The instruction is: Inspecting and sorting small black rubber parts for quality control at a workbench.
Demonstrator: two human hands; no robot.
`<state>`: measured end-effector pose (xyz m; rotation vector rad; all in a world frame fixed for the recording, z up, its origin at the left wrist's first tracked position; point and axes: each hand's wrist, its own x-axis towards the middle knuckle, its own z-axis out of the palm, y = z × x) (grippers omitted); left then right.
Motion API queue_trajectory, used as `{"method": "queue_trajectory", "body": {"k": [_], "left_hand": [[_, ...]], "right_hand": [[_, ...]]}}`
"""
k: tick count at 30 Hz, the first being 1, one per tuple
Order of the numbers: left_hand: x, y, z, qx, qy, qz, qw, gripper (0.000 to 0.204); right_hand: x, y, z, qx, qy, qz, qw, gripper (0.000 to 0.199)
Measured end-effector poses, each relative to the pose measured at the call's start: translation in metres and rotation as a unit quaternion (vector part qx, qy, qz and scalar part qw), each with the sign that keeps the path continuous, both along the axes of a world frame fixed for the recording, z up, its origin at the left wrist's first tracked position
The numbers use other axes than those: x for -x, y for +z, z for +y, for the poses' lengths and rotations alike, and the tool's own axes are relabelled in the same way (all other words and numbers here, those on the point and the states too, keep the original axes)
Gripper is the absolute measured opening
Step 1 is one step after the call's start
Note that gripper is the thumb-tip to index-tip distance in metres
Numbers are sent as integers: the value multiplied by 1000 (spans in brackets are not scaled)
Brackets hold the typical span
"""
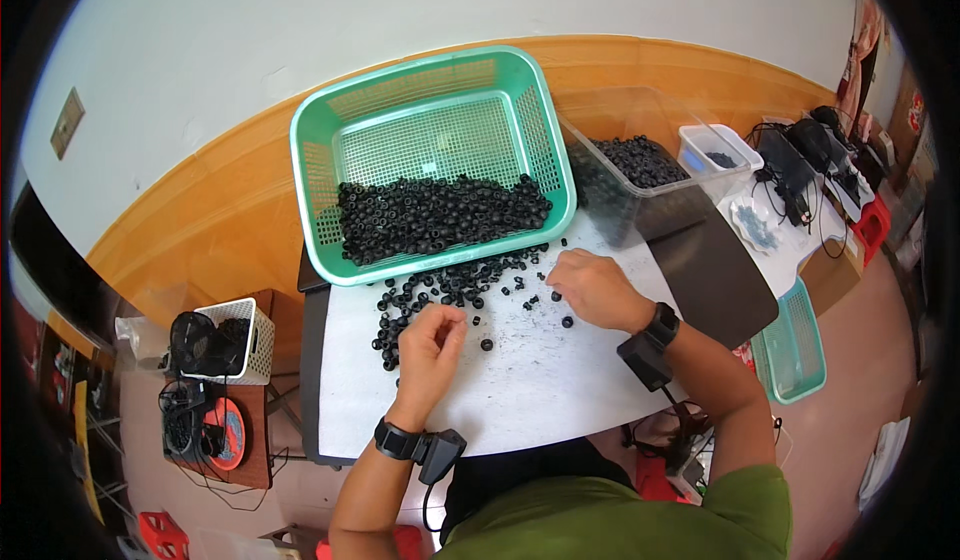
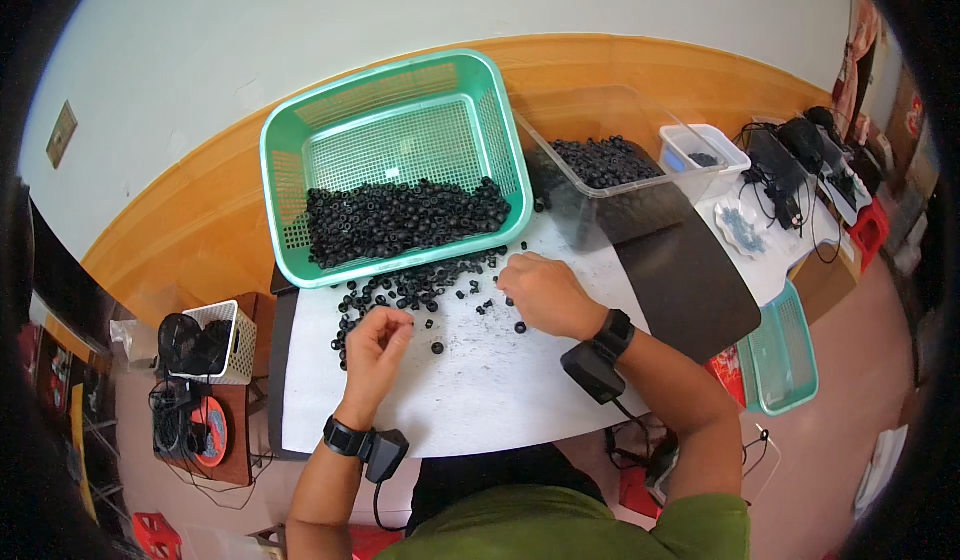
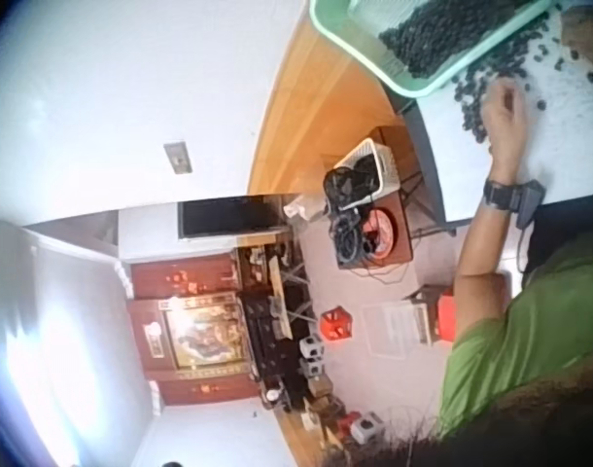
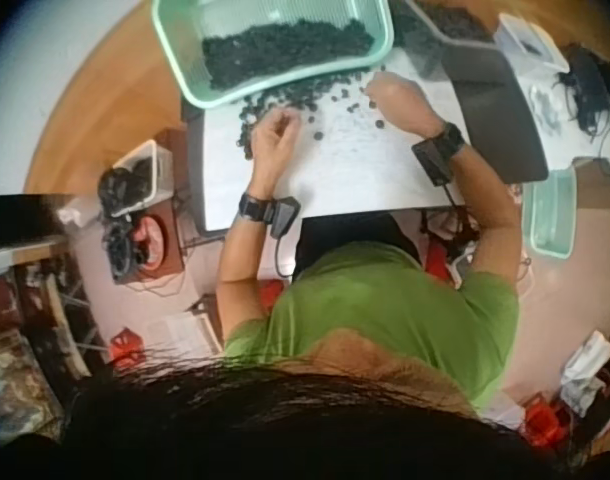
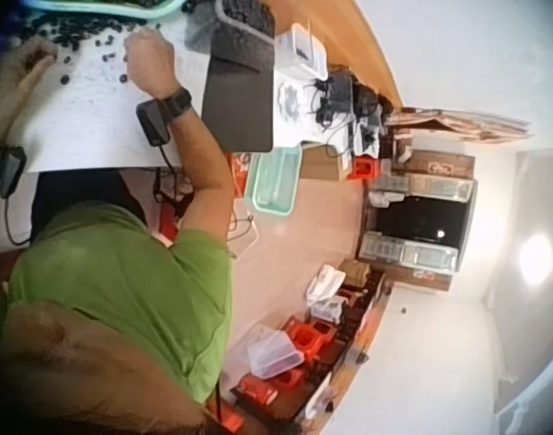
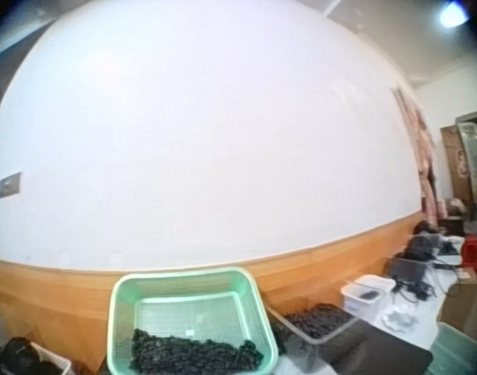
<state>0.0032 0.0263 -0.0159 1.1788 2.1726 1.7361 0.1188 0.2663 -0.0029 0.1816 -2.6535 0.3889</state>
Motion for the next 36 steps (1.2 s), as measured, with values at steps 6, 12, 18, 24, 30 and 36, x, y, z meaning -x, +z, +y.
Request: {"method": "queue_trajectory", "body": {"k": [6,12,18,24,30,36], "left_hand": [[-24,8,8,193,-67,213,956,21],[-24,11,18,237,-85,238,938,20],[-18,10,40,126,-185,-189,956,13],[-7,5,47,29,-221,-364,904,17],[-4,0,44,-49,-286,-424,858,23],[1,-8,42,-97,-304,-452,833,26]], "right_hand": [[-23,-2,20,19,-74,55,996,6],[-22,-20,41,58,-139,14,988,2],[-1,-19,44,18,-129,-31,991,5],[27,-26,34,-17,-114,-57,992,3],[16,-13,26,64,-85,-24,994,1],[3,22,-4,168,-31,27,985,7]]}}
